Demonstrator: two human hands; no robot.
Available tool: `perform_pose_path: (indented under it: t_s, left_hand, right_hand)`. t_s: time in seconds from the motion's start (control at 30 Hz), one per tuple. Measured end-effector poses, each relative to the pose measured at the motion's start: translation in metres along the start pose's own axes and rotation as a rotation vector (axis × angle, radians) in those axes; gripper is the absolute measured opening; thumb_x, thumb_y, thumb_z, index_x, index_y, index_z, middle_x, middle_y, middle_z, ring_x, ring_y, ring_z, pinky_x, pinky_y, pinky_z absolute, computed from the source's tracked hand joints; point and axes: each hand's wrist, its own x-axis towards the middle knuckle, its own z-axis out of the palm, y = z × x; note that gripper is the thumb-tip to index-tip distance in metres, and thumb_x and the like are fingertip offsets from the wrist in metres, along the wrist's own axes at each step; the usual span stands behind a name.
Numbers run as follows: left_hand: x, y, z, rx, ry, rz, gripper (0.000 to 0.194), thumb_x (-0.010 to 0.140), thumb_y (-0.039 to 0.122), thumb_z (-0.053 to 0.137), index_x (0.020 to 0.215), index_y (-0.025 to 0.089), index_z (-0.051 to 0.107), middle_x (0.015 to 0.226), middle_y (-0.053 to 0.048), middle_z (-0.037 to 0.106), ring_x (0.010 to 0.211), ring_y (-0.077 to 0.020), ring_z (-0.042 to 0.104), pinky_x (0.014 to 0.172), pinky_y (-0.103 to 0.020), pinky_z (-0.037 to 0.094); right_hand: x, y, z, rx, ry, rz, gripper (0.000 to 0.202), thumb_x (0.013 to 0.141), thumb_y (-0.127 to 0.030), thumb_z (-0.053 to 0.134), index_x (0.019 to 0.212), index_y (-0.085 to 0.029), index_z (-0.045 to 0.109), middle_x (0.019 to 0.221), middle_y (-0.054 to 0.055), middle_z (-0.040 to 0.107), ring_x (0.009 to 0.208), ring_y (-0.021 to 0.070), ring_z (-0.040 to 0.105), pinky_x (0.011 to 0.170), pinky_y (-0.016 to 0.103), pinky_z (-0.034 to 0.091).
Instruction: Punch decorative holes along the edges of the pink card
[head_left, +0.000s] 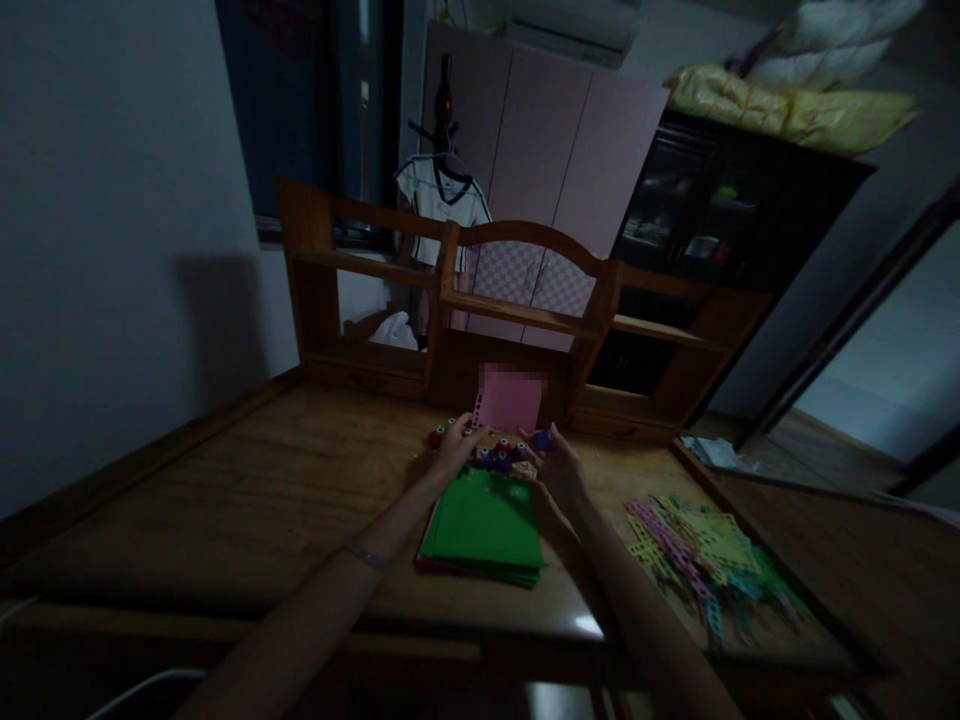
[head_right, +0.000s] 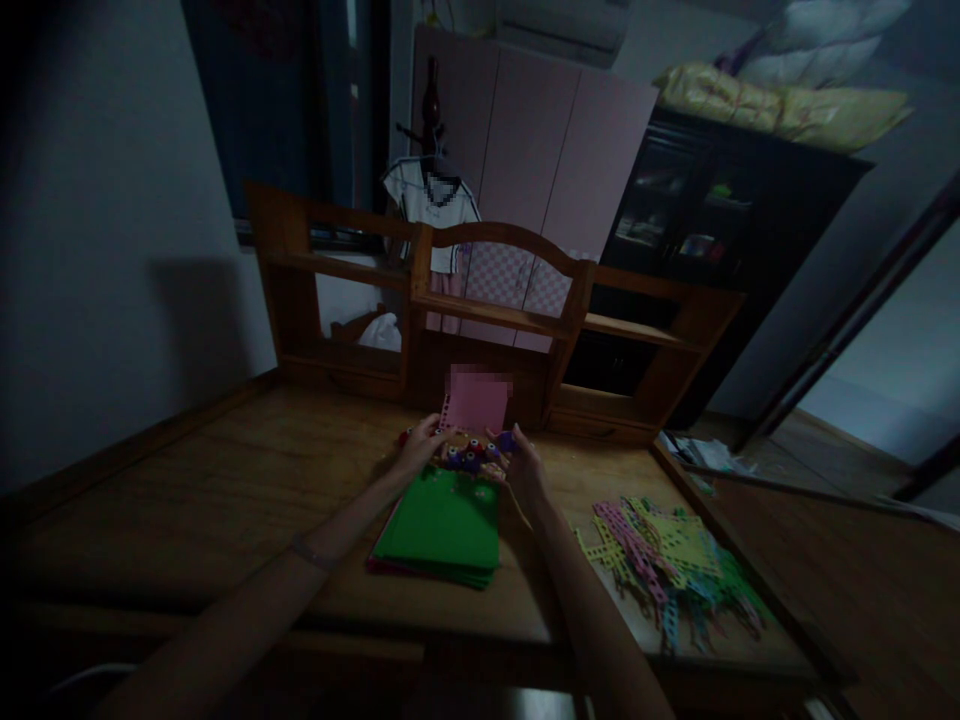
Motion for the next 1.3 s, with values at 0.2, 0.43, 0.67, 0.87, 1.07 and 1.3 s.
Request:
perform_pose_path:
  t_s: [0.2,0.43,0.67,0.87,1.07,1.3]
  left_hand:
    - [-0.0012,0.0020,0.0020,-0.012,0.000,0.010,0.032,0.065,0.036,0.073,0.085,0.013,0.066,0.080,-0.006,0.069,0.072,-0.0173,0.063,0.062,-0.024,0.048]
    - [-0.0044,0.0021,0.0018,0.023,-0.050,-0.055,0.035,0.066,0.041,0.071,0.083,0.011,0.067,0.075,-0.007,0.069,0.059,-0.0151,0.060,0.053,-0.023,0.045]
    - [-0.0063,0.0024,0.0027,0.026,-0.069,-0.096,0.031,0.064,0.039,0.072,0.077,0.011,0.067,0.066,-0.006,0.068,0.049,-0.0124,0.056,0.045,-0.021,0.042]
    - [-0.0040,-0.0025,0.0016,0.042,-0.090,-0.053,0.028,0.066,0.035,0.071,0.081,0.011,0.068,0.071,-0.006,0.069,0.055,-0.0137,0.059,0.049,-0.021,0.044]
    - [-0.0028,-0.0023,0.0022,0.064,-0.088,-0.039,0.029,0.066,0.034,0.069,0.084,0.012,0.070,0.070,-0.005,0.069,0.063,-0.0171,0.063,0.055,-0.024,0.047]
    - [-0.0021,-0.0037,0.0028,0.027,-0.040,-0.036,0.033,0.063,0.032,0.072,0.091,0.015,0.071,0.086,-0.006,0.072,0.079,-0.0201,0.066,0.072,-0.029,0.050]
  right_hand:
    - [0.0000,0.0004,0.0010,0.046,-0.013,-0.041,0.027,0.076,-0.049,0.066,0.070,-0.023,0.061,0.096,0.002,0.070,0.113,0.0271,0.056,0.085,0.041,0.051]
    - [0.0017,0.0019,0.0037,0.045,-0.027,-0.146,0.024,0.074,-0.045,0.070,0.067,-0.024,0.063,0.079,-0.001,0.070,0.113,0.0275,0.056,0.096,0.042,0.043]
    - [0.0020,0.0034,0.0037,0.037,-0.054,-0.150,0.026,0.074,-0.047,0.070,0.069,-0.023,0.065,0.080,0.001,0.070,0.109,0.0280,0.058,0.099,0.045,0.040]
    - [0.0003,0.0030,0.0053,0.025,-0.062,-0.143,0.027,0.075,-0.048,0.068,0.069,-0.022,0.066,0.081,0.001,0.070,0.109,0.0270,0.058,0.100,0.043,0.040]
    - [-0.0006,0.0024,0.0071,0.026,-0.052,-0.145,0.026,0.074,-0.047,0.070,0.069,-0.022,0.066,0.080,0.001,0.070,0.108,0.0278,0.059,0.098,0.043,0.041]
    - [0.0011,0.0023,0.0062,0.021,-0.030,-0.145,0.026,0.074,-0.048,0.069,0.069,-0.022,0.066,0.079,0.001,0.070,0.106,0.0277,0.060,0.096,0.042,0.042]
